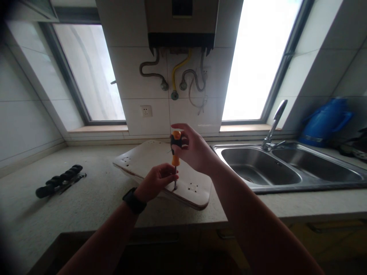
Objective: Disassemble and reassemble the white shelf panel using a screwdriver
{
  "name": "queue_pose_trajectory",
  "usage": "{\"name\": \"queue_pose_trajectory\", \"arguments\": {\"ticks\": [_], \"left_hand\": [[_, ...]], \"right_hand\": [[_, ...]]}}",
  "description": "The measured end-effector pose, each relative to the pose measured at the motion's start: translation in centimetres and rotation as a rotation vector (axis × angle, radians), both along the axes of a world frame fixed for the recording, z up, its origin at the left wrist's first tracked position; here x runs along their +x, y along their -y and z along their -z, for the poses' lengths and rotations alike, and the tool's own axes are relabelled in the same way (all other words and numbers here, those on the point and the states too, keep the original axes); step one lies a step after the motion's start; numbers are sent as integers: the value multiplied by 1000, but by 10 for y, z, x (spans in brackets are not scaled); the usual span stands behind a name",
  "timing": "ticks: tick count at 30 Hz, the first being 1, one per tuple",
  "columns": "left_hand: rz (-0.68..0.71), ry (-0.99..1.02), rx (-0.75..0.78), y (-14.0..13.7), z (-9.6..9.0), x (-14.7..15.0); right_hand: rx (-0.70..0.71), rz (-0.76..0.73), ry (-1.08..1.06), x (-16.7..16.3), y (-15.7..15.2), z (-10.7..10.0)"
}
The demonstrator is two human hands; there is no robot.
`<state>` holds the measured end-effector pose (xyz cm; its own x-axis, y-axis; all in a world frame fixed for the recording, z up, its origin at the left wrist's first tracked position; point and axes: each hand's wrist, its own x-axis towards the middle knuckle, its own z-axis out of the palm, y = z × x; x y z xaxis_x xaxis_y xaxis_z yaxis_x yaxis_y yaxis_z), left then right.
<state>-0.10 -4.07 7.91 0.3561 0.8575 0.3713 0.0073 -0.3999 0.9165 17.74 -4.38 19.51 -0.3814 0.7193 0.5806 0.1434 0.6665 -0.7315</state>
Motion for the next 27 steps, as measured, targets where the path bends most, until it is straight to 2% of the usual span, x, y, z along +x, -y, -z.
{"name": "queue_pose_trajectory", "arguments": {"ticks": [3, 5, 10, 12, 17, 20, 23, 27], "left_hand": [[152, 38, -47, 2, -5, -2], [199, 60, -72, 3, -7, -4], [115, 22, -56, 2, -8, -3], [74, -6, -28, 1, -7, -2], [-24, 11, -26, -2, -4, 3], [-54, 19, -21, -4, -1, 4], [-21, 24, -19, -4, -1, 3], [160, 45, -57, -1, -6, -2]], "right_hand": [[-42, -91, -42, 0, -1, 1], [-66, -131, -65, -1, -2, 1], [-150, -208, -116, -3, -4, 2], [-139, -186, -100, -3, -4, 1], [35, 76, 59, -5, 2, -1], [58, 142, 117, -5, 5, -1], [-4, 112, 57, -4, 4, 0], [-42, 55, -22, -3, 1, 2]]}}
